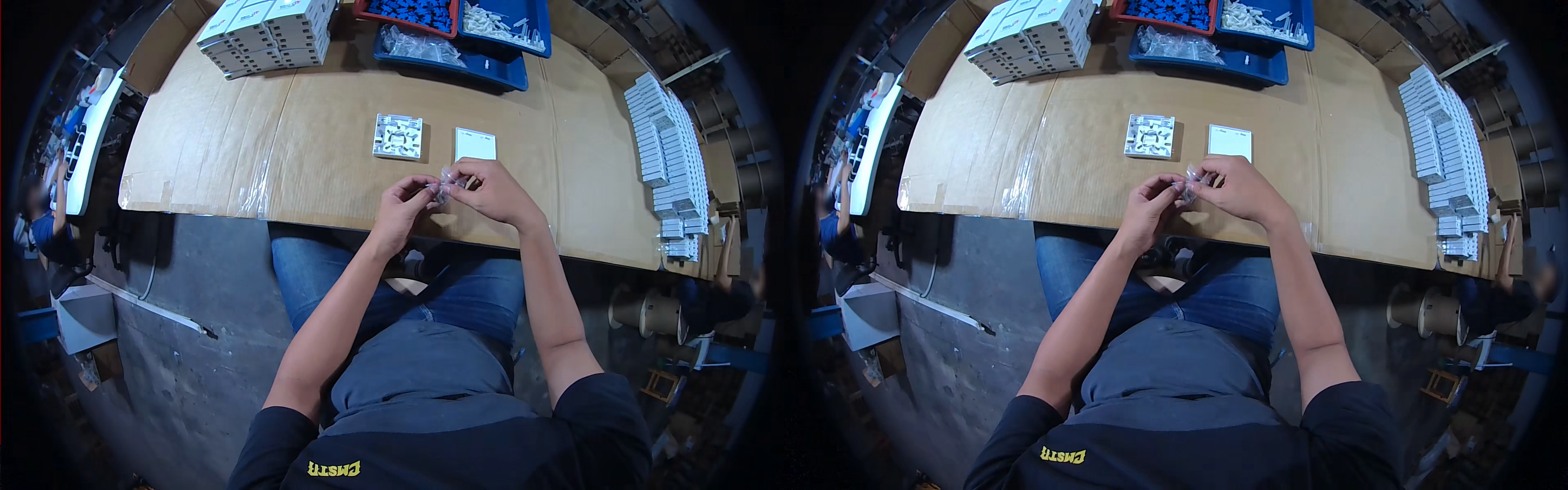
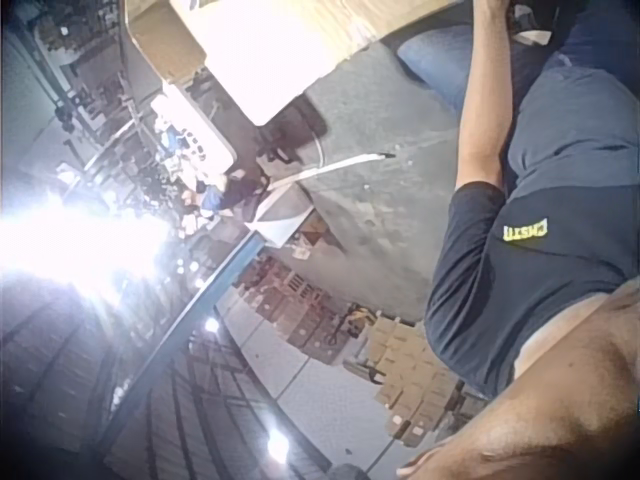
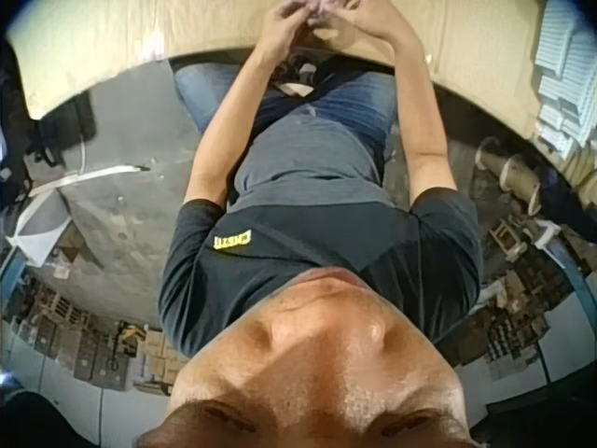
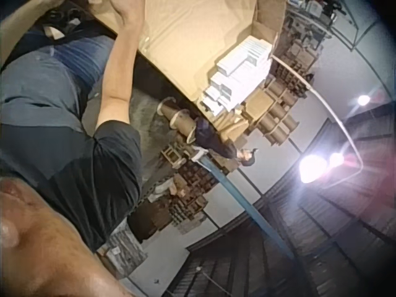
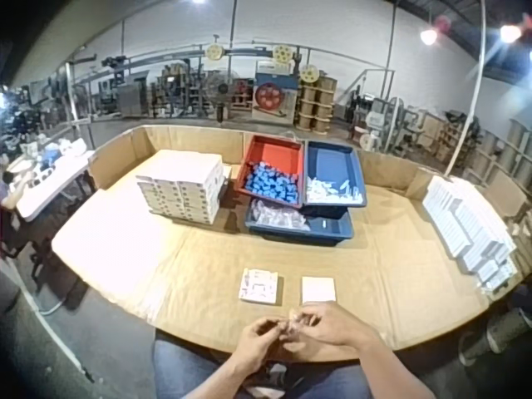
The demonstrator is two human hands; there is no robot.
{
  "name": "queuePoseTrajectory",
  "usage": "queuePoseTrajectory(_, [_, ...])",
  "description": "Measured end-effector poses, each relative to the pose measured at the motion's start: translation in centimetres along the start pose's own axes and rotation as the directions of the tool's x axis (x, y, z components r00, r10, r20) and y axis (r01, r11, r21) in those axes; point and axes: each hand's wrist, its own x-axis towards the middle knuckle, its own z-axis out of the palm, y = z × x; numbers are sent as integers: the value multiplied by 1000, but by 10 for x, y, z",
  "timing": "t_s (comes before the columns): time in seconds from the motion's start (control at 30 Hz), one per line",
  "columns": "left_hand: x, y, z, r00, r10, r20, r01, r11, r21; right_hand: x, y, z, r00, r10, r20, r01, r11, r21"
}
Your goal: Assemble components into a small white box by inserting internal parts and a blue cap.
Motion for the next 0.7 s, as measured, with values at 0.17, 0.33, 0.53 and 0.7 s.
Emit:
queuePoseTrajectory(0.17, [1,2,-2,999,-11,41,11,1000,-13,0,-2,1,998,69,3,-69,998,12])
queuePoseTrajectory(0.33, [3,3,-5,999,14,30,-14,1000,-27,1,-4,2,998,48,32,-52,992,118])
queuePoseTrajectory(0.53, [-5,19,3,972,-193,136,189,981,40,0,7,1,984,-103,143,57,955,290])
queuePoseTrajectory(0.7, [-11,24,2,943,-291,161,283,957,70,-1,-3,1,975,-32,218,-31,961,276])
